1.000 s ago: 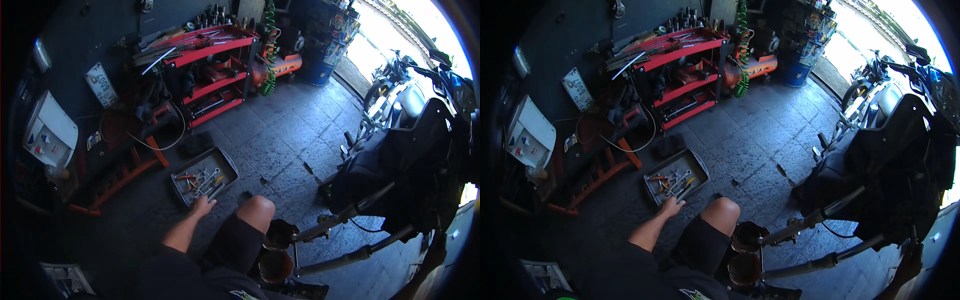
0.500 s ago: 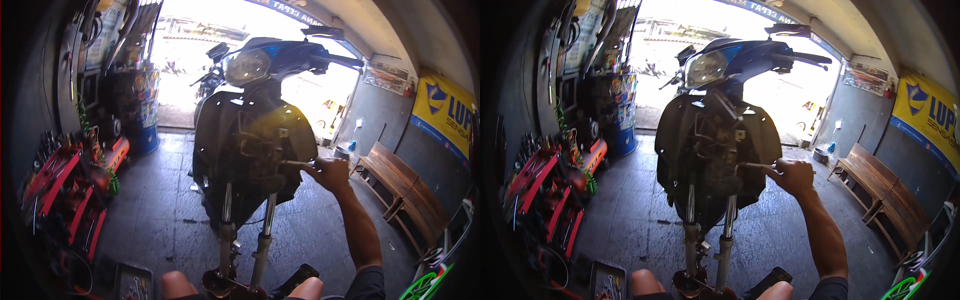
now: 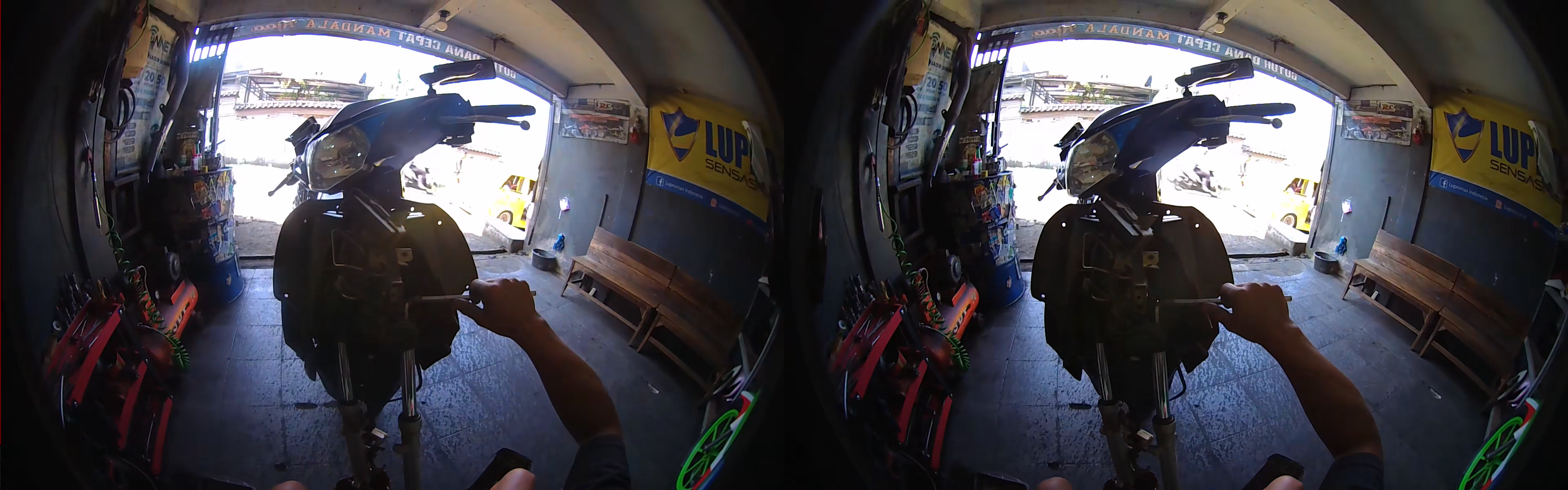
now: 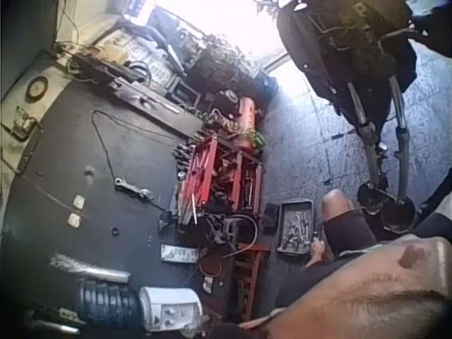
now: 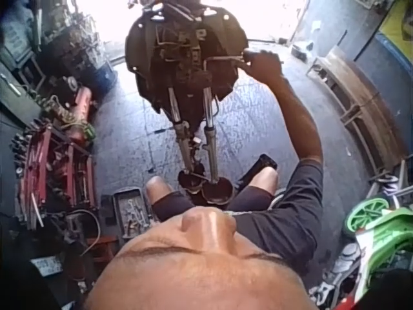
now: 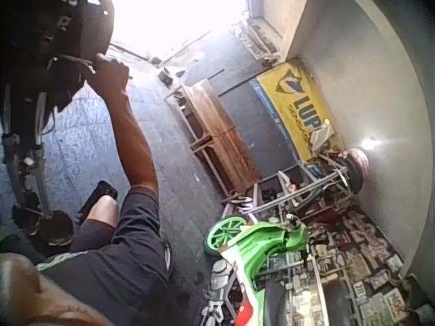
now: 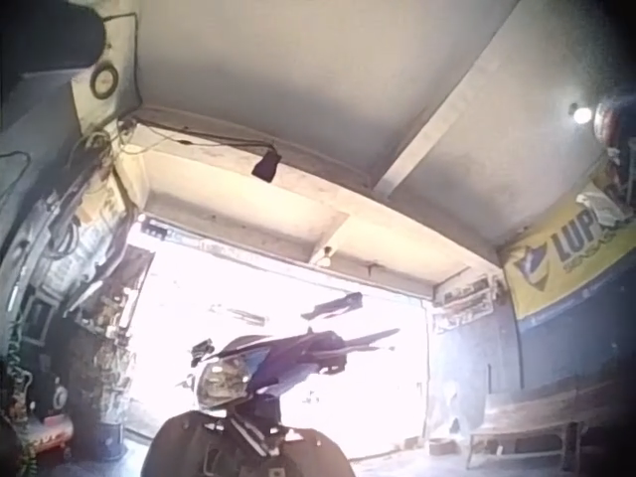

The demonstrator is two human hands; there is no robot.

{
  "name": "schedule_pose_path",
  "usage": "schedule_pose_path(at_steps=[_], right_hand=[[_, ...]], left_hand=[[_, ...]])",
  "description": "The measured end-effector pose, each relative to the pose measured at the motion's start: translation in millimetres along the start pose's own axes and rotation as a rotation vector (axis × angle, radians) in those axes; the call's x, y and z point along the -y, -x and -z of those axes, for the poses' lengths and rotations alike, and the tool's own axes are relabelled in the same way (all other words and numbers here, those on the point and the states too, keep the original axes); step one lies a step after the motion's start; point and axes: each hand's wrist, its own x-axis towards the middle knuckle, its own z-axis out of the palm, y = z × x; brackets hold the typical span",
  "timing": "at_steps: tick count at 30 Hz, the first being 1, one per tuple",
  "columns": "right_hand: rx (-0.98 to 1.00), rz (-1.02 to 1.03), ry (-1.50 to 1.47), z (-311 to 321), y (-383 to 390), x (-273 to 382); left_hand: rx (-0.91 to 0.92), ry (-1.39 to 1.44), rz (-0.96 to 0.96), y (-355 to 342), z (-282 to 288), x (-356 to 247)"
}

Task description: Dismantle and repair the front suspension and steering components of a motorcycle.

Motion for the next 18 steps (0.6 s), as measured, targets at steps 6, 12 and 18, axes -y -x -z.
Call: schedule_pose_path(at_steps=[6, 12, 18], right_hand=[[0.031, 0.010, -0.007, 12.4, 3.0, -8.1], [-0.175, 0.109, -0.054, -22.5, 5.7, -27.5], [-0.428, 0.177, -0.224, -49.1, 3.6, -31.5]], left_hand=[[-0.044, 0.002, -0.087, 3.4, 52.6, -59.1], [-0.061, 0.003, -0.187, 5.7, 90.3, -131.5], [-0.085, 0.004, -0.277, -2.9, 112.4, -210.8]])
